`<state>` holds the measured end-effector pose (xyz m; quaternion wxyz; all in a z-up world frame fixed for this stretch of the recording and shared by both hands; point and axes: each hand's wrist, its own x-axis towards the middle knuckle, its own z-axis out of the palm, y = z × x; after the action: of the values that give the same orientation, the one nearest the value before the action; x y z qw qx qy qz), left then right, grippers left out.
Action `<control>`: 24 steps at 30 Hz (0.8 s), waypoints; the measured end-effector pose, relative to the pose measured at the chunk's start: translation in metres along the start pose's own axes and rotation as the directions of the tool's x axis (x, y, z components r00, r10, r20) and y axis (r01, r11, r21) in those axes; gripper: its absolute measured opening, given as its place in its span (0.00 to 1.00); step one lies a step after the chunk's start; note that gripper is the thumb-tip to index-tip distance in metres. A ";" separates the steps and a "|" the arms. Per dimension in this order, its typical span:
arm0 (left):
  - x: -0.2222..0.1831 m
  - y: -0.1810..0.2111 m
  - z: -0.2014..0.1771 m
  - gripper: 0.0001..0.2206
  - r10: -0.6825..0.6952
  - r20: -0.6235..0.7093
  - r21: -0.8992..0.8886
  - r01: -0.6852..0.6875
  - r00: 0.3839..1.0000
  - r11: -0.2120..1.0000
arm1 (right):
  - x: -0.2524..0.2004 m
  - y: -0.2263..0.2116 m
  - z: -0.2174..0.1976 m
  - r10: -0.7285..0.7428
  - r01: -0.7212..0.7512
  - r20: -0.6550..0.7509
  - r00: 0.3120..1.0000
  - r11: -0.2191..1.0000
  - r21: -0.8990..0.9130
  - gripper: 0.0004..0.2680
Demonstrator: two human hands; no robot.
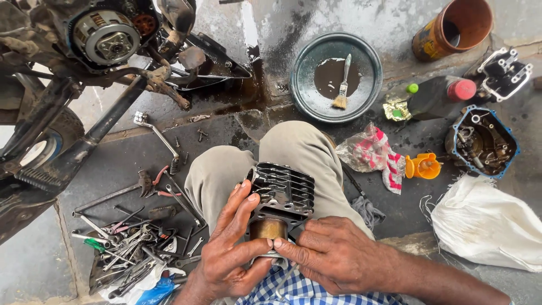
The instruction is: Installing a piston into a cylinder block as part of a motorcycle engine rebuild.
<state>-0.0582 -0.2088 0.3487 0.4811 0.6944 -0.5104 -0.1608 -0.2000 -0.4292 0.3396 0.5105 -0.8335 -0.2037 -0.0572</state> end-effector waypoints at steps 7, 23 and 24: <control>-0.015 0.003 0.006 0.09 0.053 -0.098 0.126 -0.041 0.994 0.991 | 0.002 -0.006 0.003 -0.021 0.017 -0.031 0.999 0.991 -0.131 0.26; -0.012 0.010 0.009 0.06 0.082 -0.116 0.115 -0.069 0.990 0.991 | -0.004 -0.006 0.022 -0.030 0.010 -0.185 0.982 0.994 -0.108 0.18; -0.012 0.009 0.009 0.06 0.084 -0.115 0.113 -0.071 0.990 0.991 | -0.006 -0.005 0.023 -0.013 -0.008 -0.230 0.973 0.996 -0.091 0.16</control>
<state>-0.0752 -0.2033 0.3487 0.4783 0.7074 -0.5154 -0.0720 -0.2100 -0.4087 0.3311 0.4918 -0.8435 -0.1414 -0.1634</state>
